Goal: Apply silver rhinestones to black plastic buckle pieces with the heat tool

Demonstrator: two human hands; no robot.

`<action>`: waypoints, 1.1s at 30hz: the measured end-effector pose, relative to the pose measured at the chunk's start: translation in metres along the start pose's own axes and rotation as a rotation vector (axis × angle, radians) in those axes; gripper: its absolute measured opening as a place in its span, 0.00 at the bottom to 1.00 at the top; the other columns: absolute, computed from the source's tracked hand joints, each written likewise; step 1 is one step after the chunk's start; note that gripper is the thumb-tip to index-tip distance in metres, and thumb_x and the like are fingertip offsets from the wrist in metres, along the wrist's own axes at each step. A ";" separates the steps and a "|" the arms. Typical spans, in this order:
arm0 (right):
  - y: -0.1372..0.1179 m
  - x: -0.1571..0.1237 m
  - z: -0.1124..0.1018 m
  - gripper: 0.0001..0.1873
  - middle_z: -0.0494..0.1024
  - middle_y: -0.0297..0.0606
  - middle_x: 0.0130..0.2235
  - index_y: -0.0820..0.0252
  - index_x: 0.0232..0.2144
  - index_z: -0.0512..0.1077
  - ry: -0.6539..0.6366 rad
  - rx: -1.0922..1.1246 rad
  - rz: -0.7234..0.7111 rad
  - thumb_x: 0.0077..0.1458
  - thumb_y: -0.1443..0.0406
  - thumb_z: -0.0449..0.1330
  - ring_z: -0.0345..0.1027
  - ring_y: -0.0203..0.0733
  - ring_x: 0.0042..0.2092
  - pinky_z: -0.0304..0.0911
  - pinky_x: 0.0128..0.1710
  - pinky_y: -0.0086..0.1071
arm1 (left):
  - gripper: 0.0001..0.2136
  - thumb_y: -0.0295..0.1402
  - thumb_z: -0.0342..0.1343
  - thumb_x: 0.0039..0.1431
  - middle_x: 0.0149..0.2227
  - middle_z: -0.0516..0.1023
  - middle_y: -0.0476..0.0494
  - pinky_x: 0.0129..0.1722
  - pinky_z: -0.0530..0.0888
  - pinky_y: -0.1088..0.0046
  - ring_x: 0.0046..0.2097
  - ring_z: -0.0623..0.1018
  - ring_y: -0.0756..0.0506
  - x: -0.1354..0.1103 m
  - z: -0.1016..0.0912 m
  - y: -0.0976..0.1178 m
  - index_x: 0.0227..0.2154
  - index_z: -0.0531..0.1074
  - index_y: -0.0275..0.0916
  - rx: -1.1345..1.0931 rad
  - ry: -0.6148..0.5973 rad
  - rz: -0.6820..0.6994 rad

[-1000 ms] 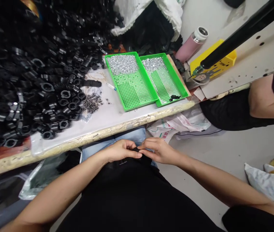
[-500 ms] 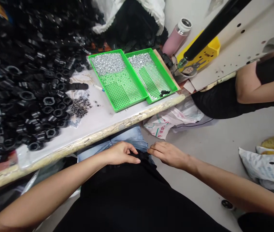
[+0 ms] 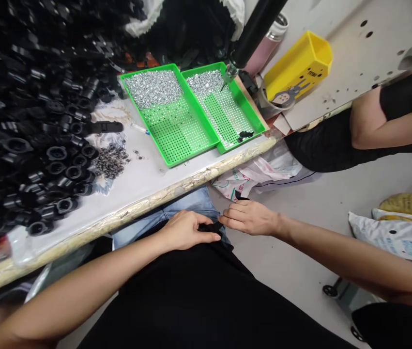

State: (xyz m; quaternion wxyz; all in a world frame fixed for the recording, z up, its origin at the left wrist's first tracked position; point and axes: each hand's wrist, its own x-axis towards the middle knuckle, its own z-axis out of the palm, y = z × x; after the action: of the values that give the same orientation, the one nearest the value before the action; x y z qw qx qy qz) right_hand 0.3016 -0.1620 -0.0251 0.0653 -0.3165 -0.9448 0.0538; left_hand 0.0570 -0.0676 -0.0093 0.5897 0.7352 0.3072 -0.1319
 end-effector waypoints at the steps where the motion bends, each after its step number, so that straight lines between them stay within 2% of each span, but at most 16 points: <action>1: 0.001 -0.001 0.001 0.17 0.78 0.39 0.38 0.59 0.52 0.71 0.001 0.006 -0.003 0.70 0.73 0.47 0.70 0.39 0.38 0.62 0.35 0.34 | 0.25 0.54 0.63 0.54 0.15 0.61 0.57 0.26 0.58 0.73 0.22 0.64 0.49 0.000 -0.001 -0.001 0.47 0.83 0.40 -0.009 -0.013 0.001; 5: 0.004 0.002 0.000 0.15 0.78 0.38 0.37 0.60 0.50 0.72 0.037 -0.024 -0.006 0.70 0.73 0.47 0.70 0.39 0.37 0.61 0.35 0.34 | 0.22 0.52 0.63 0.55 0.18 0.63 0.57 0.26 0.58 0.73 0.23 0.65 0.49 0.002 0.001 -0.001 0.43 0.83 0.41 -0.012 0.005 0.014; 8: 0.011 0.009 -0.005 0.16 0.79 0.38 0.37 0.58 0.50 0.72 0.024 -0.017 -0.042 0.70 0.73 0.47 0.69 0.39 0.36 0.60 0.34 0.35 | 0.15 0.48 0.65 0.54 0.21 0.67 0.55 0.26 0.58 0.73 0.25 0.66 0.50 0.007 0.005 0.003 0.32 0.79 0.40 -0.008 0.036 0.081; 11: 0.020 0.013 -0.008 0.17 0.78 0.37 0.37 0.54 0.51 0.72 -0.015 0.068 -0.060 0.70 0.72 0.47 0.69 0.39 0.36 0.59 0.32 0.35 | 0.21 0.53 0.63 0.56 0.20 0.67 0.54 0.27 0.59 0.73 0.24 0.67 0.50 0.012 0.006 0.005 0.23 0.69 0.40 -0.030 0.029 0.143; 14: 0.029 0.009 -0.003 0.17 0.78 0.35 0.37 0.51 0.51 0.72 -0.030 0.139 -0.055 0.70 0.70 0.47 0.69 0.38 0.36 0.59 0.31 0.34 | 0.22 0.54 0.60 0.59 0.21 0.67 0.54 0.27 0.59 0.73 0.24 0.66 0.50 0.014 0.002 0.002 0.23 0.68 0.40 -0.041 0.001 0.149; 18: 0.039 -0.013 0.005 0.17 0.77 0.36 0.36 0.48 0.50 0.73 -0.069 0.211 0.052 0.71 0.68 0.47 0.69 0.39 0.35 0.61 0.31 0.34 | 0.18 0.50 0.61 0.60 0.21 0.66 0.55 0.27 0.59 0.73 0.25 0.66 0.50 0.011 0.000 -0.009 0.26 0.69 0.40 -0.020 -0.018 0.153; 24: 0.049 -0.062 0.018 0.16 0.77 0.37 0.35 0.50 0.47 0.75 -0.103 0.225 0.181 0.71 0.69 0.48 0.69 0.39 0.35 0.63 0.33 0.34 | 0.21 0.52 0.56 0.63 0.21 0.61 0.56 0.25 0.56 0.74 0.24 0.63 0.51 0.006 0.007 -0.029 0.25 0.64 0.41 -0.031 -0.059 0.138; 27: 0.036 -0.080 0.032 0.17 0.77 0.37 0.33 0.53 0.46 0.75 -0.070 0.163 0.219 0.70 0.70 0.47 0.69 0.39 0.34 0.64 0.34 0.34 | 0.20 0.52 0.56 0.63 0.20 0.60 0.56 0.25 0.55 0.73 0.24 0.62 0.51 0.009 0.010 -0.030 0.25 0.65 0.41 -0.023 -0.083 0.132; 29: 0.018 -0.084 0.042 0.17 0.77 0.38 0.33 0.57 0.45 0.75 0.015 0.126 0.224 0.69 0.73 0.47 0.69 0.40 0.33 0.64 0.34 0.34 | 0.20 0.52 0.57 0.62 0.20 0.62 0.56 0.25 0.55 0.73 0.24 0.63 0.51 0.012 0.010 -0.028 0.25 0.67 0.41 0.003 -0.097 0.108; 31: -0.003 -0.081 0.048 0.17 0.77 0.40 0.32 0.61 0.45 0.74 0.085 0.147 0.263 0.68 0.75 0.46 0.68 0.41 0.32 0.64 0.33 0.34 | 0.21 0.55 0.57 0.61 0.21 0.65 0.55 0.25 0.56 0.73 0.24 0.66 0.50 0.011 0.006 -0.028 0.26 0.70 0.40 0.028 -0.105 0.066; 33: -0.023 -0.071 0.048 0.16 0.77 0.41 0.32 0.62 0.44 0.74 0.070 0.246 0.341 0.68 0.74 0.47 0.69 0.42 0.35 0.64 0.35 0.35 | 0.22 0.57 0.60 0.59 0.23 0.69 0.53 0.26 0.60 0.73 0.26 0.70 0.48 0.002 -0.002 -0.033 0.30 0.74 0.41 0.033 -0.105 0.026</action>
State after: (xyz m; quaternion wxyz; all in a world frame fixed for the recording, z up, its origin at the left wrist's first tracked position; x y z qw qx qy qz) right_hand 0.3367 -0.2258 -0.0751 0.1262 -0.4631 -0.8611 0.1678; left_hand 0.0382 -0.0616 -0.0354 0.5944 0.7407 0.2643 -0.1677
